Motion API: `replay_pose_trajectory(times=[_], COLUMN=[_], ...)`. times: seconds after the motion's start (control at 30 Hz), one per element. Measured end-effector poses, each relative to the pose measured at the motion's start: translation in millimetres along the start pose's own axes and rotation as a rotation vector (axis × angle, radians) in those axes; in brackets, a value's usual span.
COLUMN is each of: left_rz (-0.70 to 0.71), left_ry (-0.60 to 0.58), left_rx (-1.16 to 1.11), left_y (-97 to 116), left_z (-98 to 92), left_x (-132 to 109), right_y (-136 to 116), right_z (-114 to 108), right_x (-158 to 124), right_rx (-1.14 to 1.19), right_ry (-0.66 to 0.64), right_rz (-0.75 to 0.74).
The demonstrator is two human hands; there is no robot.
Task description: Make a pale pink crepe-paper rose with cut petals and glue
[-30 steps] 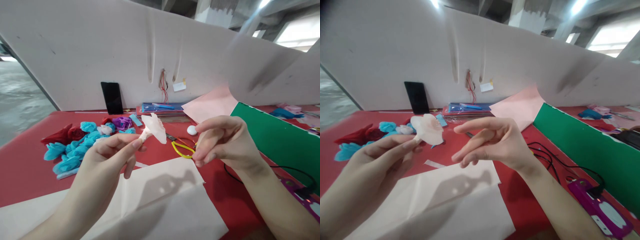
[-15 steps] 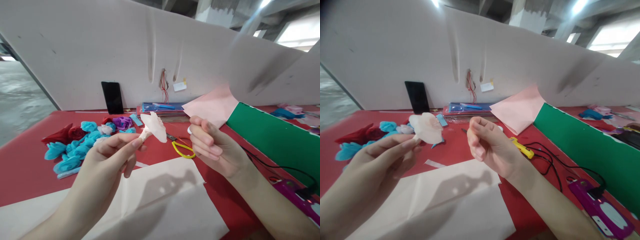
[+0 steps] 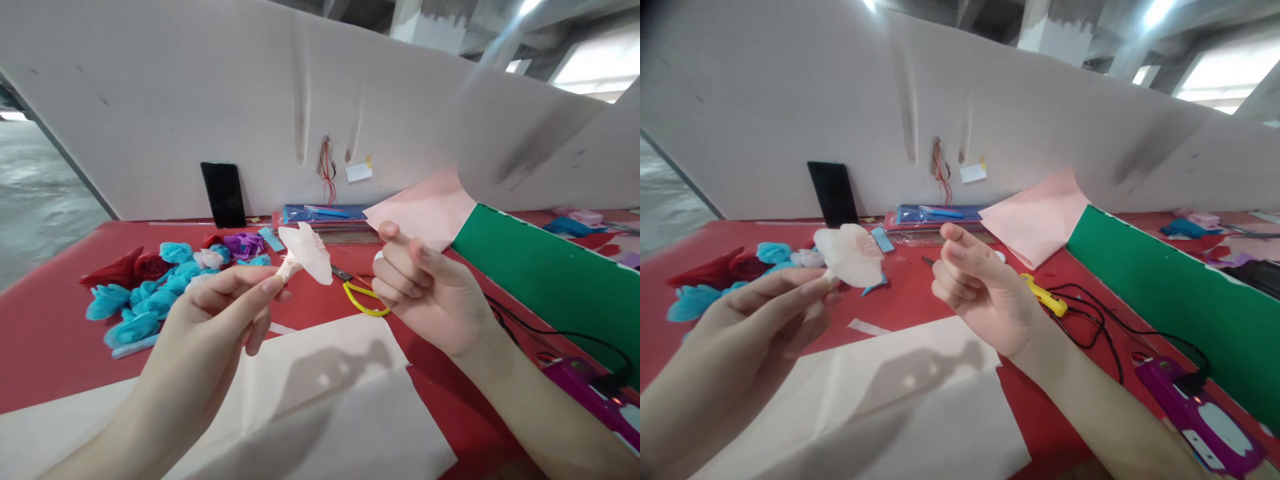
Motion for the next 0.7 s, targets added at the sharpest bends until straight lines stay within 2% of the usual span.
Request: replay_pose_trajectory(times=[0.47,0.7], left_rz=[-0.005,0.010], left_ry=[0.001,-0.005], left_rx=[0.044,0.030], left_y=[2.7,1.8], left_z=[2.7,3.4], left_x=[0.2,2.3], right_y=[4.7,6.4], right_z=[-6.2,-9.4], right_x=[5.0,3.8], right_rx=[-0.106,-0.191], right_ry=[0.084,0.197], right_rz=[0.033,0.052])
Point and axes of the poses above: each hand's wrist, its own x-axis towards the middle knuckle, its own z-axis out of the palm, y = z × x, the point moved 3 cm from there along x, towards the middle knuckle, and after that the axes turned 5 degrees about -y, right-handed, at the moved point
